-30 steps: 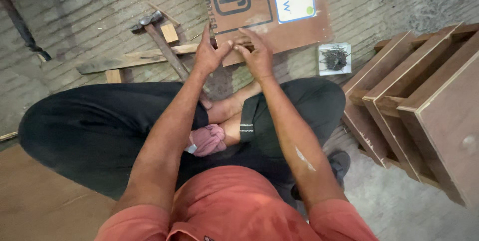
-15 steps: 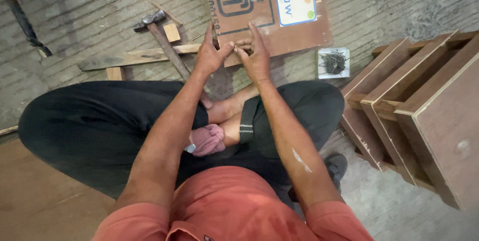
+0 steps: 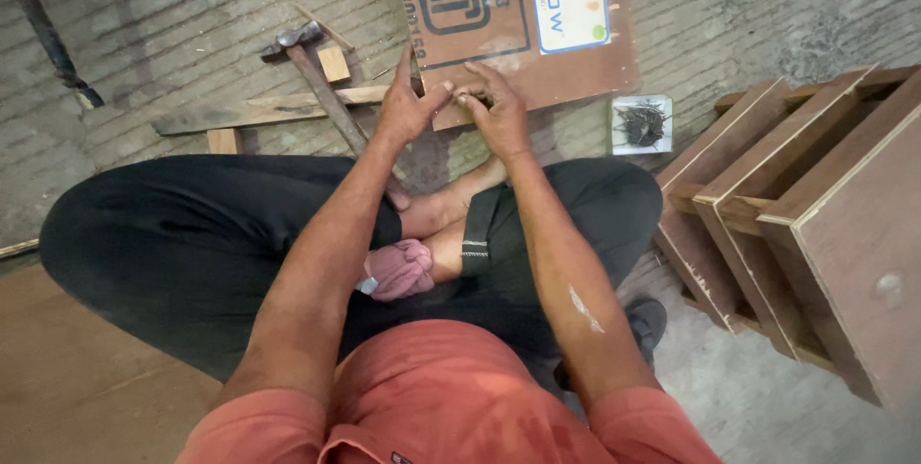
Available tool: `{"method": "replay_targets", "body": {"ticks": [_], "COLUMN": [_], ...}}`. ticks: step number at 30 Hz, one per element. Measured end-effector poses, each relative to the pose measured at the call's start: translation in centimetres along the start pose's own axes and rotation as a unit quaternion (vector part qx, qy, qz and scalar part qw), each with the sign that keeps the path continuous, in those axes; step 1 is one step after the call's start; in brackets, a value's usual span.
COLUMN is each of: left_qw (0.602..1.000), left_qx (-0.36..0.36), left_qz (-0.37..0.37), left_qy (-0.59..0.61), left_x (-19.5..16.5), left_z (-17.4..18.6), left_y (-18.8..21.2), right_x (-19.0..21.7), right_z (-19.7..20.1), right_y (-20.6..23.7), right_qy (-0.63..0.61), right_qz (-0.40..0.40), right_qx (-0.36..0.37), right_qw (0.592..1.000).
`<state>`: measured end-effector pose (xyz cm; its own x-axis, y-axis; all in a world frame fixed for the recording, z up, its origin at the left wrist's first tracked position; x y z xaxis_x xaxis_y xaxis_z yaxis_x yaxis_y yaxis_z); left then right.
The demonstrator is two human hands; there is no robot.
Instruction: The person sits on the floor and assembles a small wooden box by attaching small wooden blocks to its corners. They use a hammer to drive nails into the blocks, securing them to the box. The person repeatedly picks up nails, positions the blocks, and hammers them in place.
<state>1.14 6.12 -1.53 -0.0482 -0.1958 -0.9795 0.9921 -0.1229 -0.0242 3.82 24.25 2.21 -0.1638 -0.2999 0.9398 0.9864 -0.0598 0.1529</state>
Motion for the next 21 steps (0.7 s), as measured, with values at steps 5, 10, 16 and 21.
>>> {"method": "replay_targets", "body": {"ticks": [5,10,16,21], "left_qw": [1.0,1.0,0.998,0.997], "left_qx": [0.002,0.002,0.006,0.001], "left_qz": [0.004,0.022,0.023,0.006], "left_qy": [0.017,-0.005,0.059,0.083], "left_x": [0.0,-0.3,-0.7,-0.7], "left_z": [0.0,0.0,-0.2,0.0], "left_y": [0.0,-0.1,0.0,0.2], "right_x": [1.7,1.6,-0.1,-0.5], "right_z": [0.1,-0.3,-0.3,-0.3], "right_y": [0.7,1.1,0.7,0.5], "right_qy": [0.049,0.038,-0.032,-0.005], "right_qz": [0.061,0.051,0.031,0.037], "right_qx": [-0.01,-0.003,-0.005,-0.007], "right_qw": [0.997,0.998,0.999,0.999]}}
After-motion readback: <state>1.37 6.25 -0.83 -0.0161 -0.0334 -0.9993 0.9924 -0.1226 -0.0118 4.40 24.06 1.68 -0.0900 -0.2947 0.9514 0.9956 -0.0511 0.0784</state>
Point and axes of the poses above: each hand's wrist, its own y-axis away from the middle knuckle, its own z-axis out of the back of the hand, x = y × z, the point moved 3 cm from there along -y, towards the middle knuckle, and after that the axes turned 12 degrees about -z, right-handed, at the moved point
